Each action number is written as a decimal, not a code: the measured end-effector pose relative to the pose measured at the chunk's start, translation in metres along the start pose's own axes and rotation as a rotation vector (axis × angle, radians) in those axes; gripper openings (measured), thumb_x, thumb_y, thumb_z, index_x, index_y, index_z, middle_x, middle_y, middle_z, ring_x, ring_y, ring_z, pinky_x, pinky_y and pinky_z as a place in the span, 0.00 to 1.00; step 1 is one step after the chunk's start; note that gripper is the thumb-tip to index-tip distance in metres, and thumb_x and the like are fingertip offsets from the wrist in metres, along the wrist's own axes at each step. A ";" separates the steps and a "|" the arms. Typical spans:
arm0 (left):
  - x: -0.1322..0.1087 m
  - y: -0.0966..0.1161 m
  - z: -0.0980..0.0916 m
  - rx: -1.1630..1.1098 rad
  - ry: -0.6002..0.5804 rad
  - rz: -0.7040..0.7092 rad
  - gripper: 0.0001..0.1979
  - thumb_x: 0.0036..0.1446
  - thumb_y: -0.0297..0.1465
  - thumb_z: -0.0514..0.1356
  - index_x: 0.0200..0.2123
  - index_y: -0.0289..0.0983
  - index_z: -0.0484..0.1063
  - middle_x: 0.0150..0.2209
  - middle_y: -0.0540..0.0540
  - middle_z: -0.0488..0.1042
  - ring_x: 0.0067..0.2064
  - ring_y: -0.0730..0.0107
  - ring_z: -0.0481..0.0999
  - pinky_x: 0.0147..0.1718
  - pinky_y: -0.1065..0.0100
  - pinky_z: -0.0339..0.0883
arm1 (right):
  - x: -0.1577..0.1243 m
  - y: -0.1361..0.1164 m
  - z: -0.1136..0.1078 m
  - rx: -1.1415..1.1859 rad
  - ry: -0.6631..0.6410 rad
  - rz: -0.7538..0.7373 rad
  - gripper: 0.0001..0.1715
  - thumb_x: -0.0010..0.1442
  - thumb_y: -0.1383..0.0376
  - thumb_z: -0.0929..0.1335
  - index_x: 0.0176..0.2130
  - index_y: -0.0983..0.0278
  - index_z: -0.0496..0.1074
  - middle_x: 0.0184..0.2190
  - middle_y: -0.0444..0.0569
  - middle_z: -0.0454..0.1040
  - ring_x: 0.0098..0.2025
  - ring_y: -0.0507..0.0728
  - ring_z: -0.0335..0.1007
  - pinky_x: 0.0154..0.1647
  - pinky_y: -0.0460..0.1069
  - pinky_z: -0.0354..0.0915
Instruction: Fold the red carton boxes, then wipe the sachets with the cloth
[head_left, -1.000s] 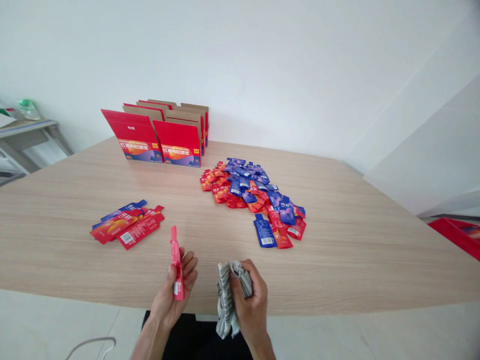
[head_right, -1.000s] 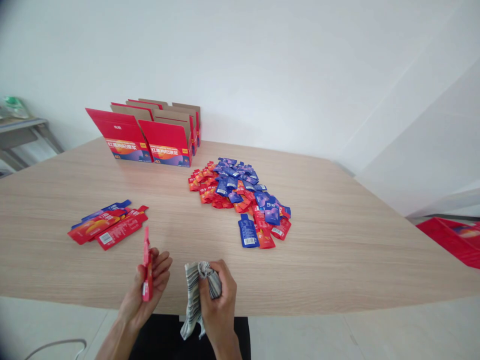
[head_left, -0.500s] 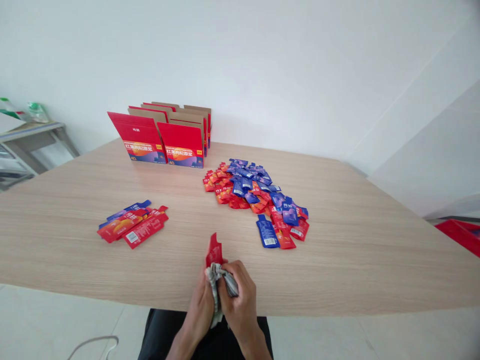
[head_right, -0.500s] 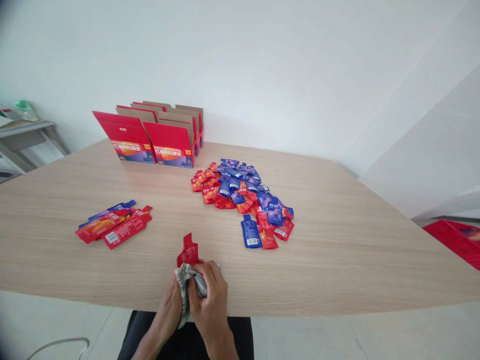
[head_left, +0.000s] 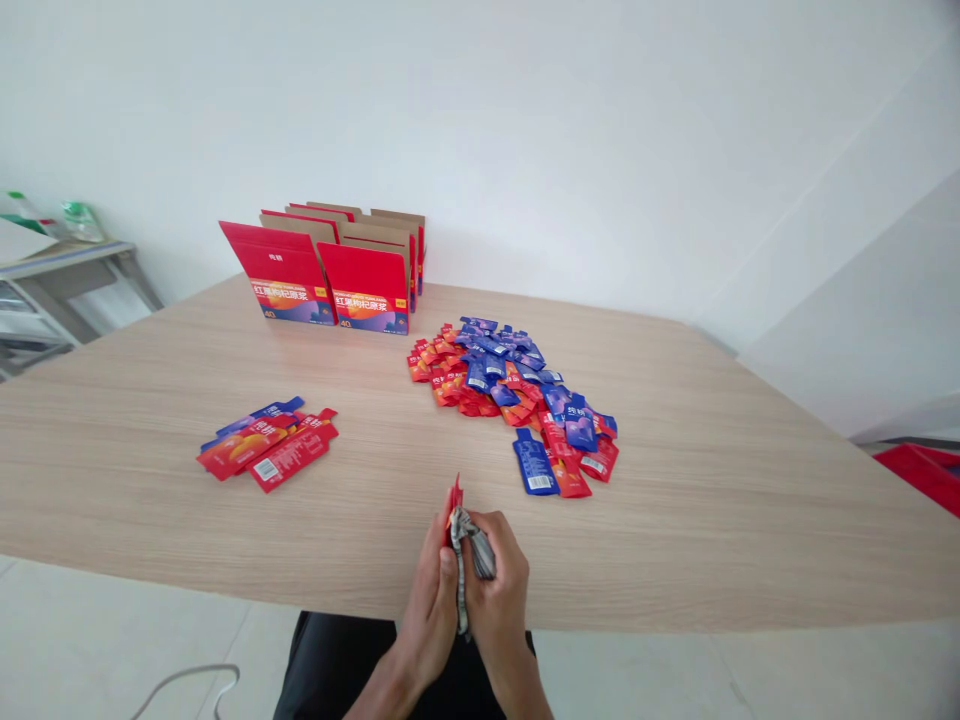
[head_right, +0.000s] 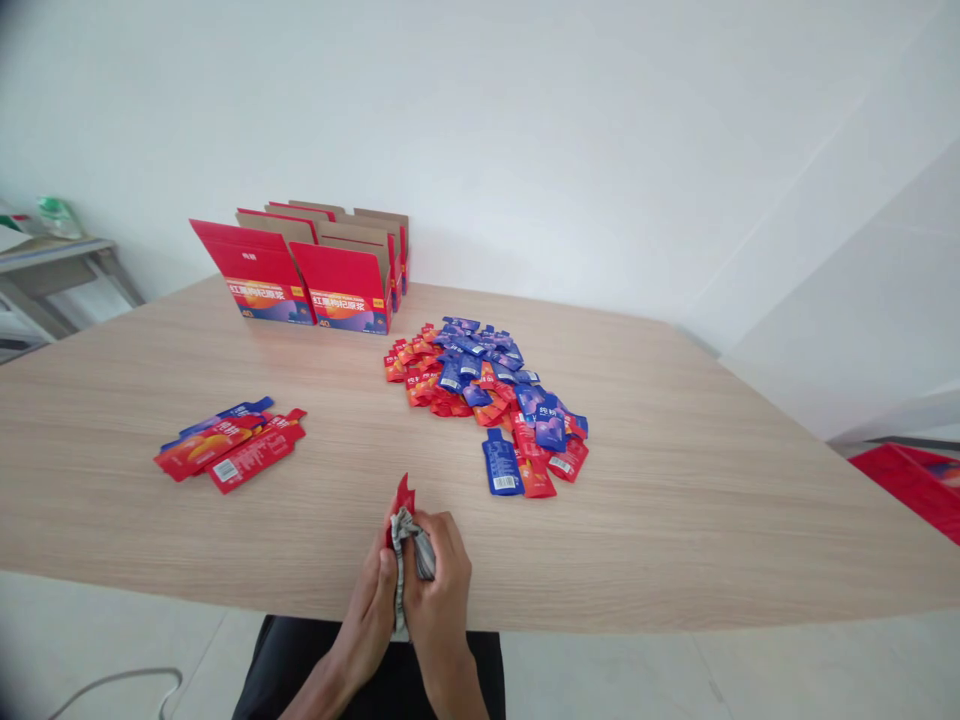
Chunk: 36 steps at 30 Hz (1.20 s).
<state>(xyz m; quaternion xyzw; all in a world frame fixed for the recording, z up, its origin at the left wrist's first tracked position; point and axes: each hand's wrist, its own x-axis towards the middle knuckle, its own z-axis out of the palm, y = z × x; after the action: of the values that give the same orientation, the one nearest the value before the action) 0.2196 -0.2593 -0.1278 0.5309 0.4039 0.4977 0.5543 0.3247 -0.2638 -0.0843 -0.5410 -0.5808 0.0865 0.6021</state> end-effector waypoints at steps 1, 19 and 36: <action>0.006 0.007 -0.001 -0.006 0.010 0.001 0.37 0.75 0.57 0.50 0.75 0.40 0.67 0.74 0.35 0.69 0.75 0.47 0.66 0.77 0.44 0.54 | -0.004 -0.001 0.003 0.011 -0.019 -0.002 0.11 0.70 0.72 0.68 0.47 0.58 0.78 0.35 0.44 0.80 0.34 0.54 0.79 0.35 0.45 0.73; 0.015 0.007 -0.003 0.061 0.008 0.031 0.36 0.76 0.55 0.48 0.75 0.40 0.66 0.73 0.35 0.70 0.75 0.49 0.66 0.76 0.44 0.54 | 0.007 0.012 0.004 0.068 -0.101 -0.052 0.13 0.70 0.73 0.67 0.47 0.58 0.77 0.37 0.45 0.79 0.36 0.56 0.79 0.38 0.47 0.74; 0.155 0.076 -0.220 1.450 0.433 -0.163 0.31 0.73 0.44 0.50 0.68 0.32 0.73 0.64 0.24 0.73 0.65 0.23 0.69 0.60 0.34 0.65 | 0.002 0.046 -0.018 -0.133 -0.151 -0.257 0.11 0.70 0.72 0.67 0.46 0.58 0.77 0.36 0.47 0.81 0.36 0.58 0.81 0.38 0.50 0.77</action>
<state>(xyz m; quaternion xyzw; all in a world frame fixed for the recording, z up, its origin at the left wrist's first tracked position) 0.0230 -0.0708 -0.0641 0.6213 0.7674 0.1584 0.0100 0.3637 -0.2541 -0.1127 -0.4928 -0.6935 0.0104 0.5254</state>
